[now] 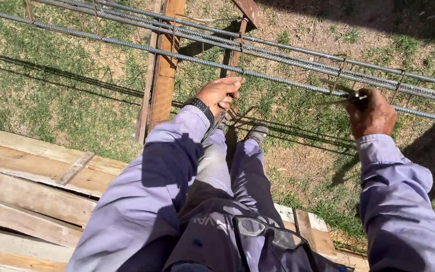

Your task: The person uses pliers to twist wire ties around intersecting steel rebar rods, securing them together. The person repeatedly loops wire around the rebar intersections and twists it tight with the pliers.

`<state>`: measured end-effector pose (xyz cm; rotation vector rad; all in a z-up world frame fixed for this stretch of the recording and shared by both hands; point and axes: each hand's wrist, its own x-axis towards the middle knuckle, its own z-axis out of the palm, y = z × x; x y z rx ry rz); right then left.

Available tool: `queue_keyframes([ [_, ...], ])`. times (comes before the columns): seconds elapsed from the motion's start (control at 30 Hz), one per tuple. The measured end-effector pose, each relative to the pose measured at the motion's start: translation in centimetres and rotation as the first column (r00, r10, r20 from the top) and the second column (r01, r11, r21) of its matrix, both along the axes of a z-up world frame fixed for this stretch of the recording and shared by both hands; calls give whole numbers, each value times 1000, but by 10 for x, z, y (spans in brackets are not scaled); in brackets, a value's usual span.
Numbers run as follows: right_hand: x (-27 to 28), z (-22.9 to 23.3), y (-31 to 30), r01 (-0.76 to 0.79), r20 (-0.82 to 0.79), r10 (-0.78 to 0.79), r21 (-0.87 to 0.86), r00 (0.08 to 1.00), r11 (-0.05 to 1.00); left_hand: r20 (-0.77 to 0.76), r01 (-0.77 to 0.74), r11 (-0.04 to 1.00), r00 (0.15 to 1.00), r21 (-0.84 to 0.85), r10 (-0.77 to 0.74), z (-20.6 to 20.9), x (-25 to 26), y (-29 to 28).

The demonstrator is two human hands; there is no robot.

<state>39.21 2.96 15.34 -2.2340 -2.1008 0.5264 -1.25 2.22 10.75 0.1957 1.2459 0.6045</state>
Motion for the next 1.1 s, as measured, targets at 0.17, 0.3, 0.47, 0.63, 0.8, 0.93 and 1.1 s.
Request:
queue_keyframes([
  [0.17,19,0,-3,-173,28,171,183,985,968,-3,61,998,998,-9,-61,-2,-2,10],
  [0.3,19,41,-14,-249,6,259,301,966,921,45,42,999,998,-24,-40,-4,-6,8],
  [0.47,25,150,-35,11,-567,87,168,819,986,112,29,998,993,-52,-23,-24,-5,5],
  [0.63,-58,174,-6,274,-873,-3,150,487,950,140,22,999,990,-45,-16,-13,-2,4],
  [0.8,-157,98,-67,362,-963,-189,-109,194,926,87,68,996,994,-52,-64,-6,-8,7],
  [0.93,-204,81,-107,229,-670,-683,-644,291,730,21,103,993,995,-58,-102,10,-8,9],
  [1.1,-222,83,-102,24,-533,-554,-707,639,707,54,75,995,996,-68,-72,8,-11,4],
])
